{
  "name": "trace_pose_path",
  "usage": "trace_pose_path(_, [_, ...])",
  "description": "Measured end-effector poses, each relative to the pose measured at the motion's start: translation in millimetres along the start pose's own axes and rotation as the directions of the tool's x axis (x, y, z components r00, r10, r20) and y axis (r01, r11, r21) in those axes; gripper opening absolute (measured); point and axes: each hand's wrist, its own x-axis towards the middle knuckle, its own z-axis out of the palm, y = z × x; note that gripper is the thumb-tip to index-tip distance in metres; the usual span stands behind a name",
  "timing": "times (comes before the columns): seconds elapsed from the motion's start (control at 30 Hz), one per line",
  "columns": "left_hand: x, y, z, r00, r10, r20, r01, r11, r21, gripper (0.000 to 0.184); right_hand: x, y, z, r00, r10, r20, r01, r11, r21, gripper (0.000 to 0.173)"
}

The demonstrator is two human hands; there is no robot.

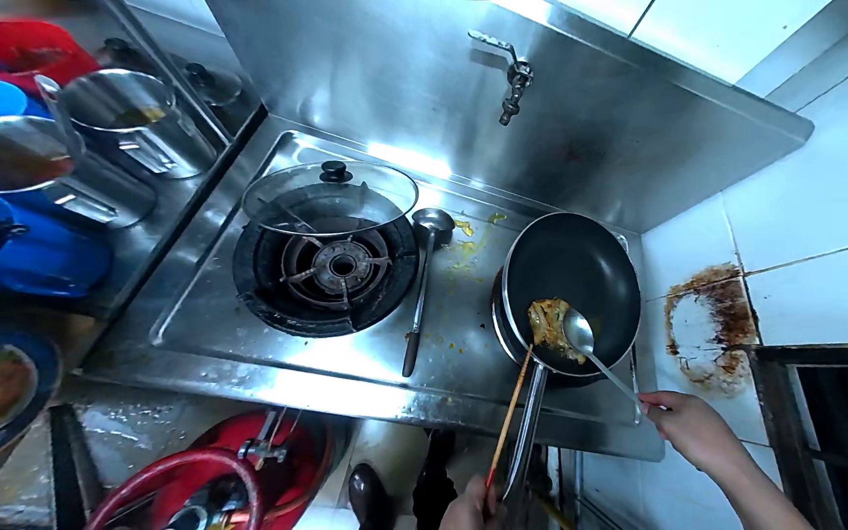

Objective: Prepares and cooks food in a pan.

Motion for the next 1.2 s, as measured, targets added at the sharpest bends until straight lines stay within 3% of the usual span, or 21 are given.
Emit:
trace_pose_path(0.53, [-0.1, -1.1, 1.7, 1.000, 0.006, -0.008, -0.006, 1.000, -0.017, 0.021, 3.7, 0.3, -3.5, 1.000, 0.003, 0.011, -0.003, 1.000, -0.023, 0.027])
trace_pose_path(0.6, [-0.8, -0.2, 0.9, 1.000, -0.002, -0.012, 0.002, 1.000, -0.009, 0.021, 2.7, 1.5, -5.3, 1.000, -0.013, 0.009, 0.013, 1.000, 0.029, 0.027])
trace_pose_path(0.7, [-1.9, 1.5, 0.0, 1.000, -0.013, -0.013, 0.013, 1.000, 0.001, 0.024, -10.7, 15.2, -22.5, 0.998, -0.033, -0.054, 0.045, 0.969, 0.243, 0.026])
trace_pose_path(0.77, [-1.3, 0.9, -0.2, 1.000, -0.006, -0.030, 0.006, 1.000, 0.008, 0.025, -26.6, 21.8, -42.1, 0.992, -0.050, -0.117, 0.078, 0.965, 0.251, 0.027])
trace_pose_path(0.87, [-1.1, -2.0, 0.4, 0.999, -0.008, -0.042, 0.008, 1.000, 0.001, 0.025, -46.3, 17.0, -68.5, 0.978, -0.080, -0.195, 0.080, 0.997, -0.008, 0.027])
trace_pose_path(1.03, [-1.4, -1.3, 1.1, 0.999, 0.012, -0.044, -0.013, 1.000, -0.018, 0.024, -42.5, -31.9, -76.6, 0.990, -0.092, -0.102, 0.037, 0.893, -0.449, 0.027])
trace_pose_path(1.2, [-3.4, -0.1, 0.1, 0.999, -0.014, -0.045, 0.013, 1.000, -0.022, 0.023, -19.1, -64.6, -89.5, 0.999, -0.021, -0.037, -0.005, 0.805, -0.594, 0.022])
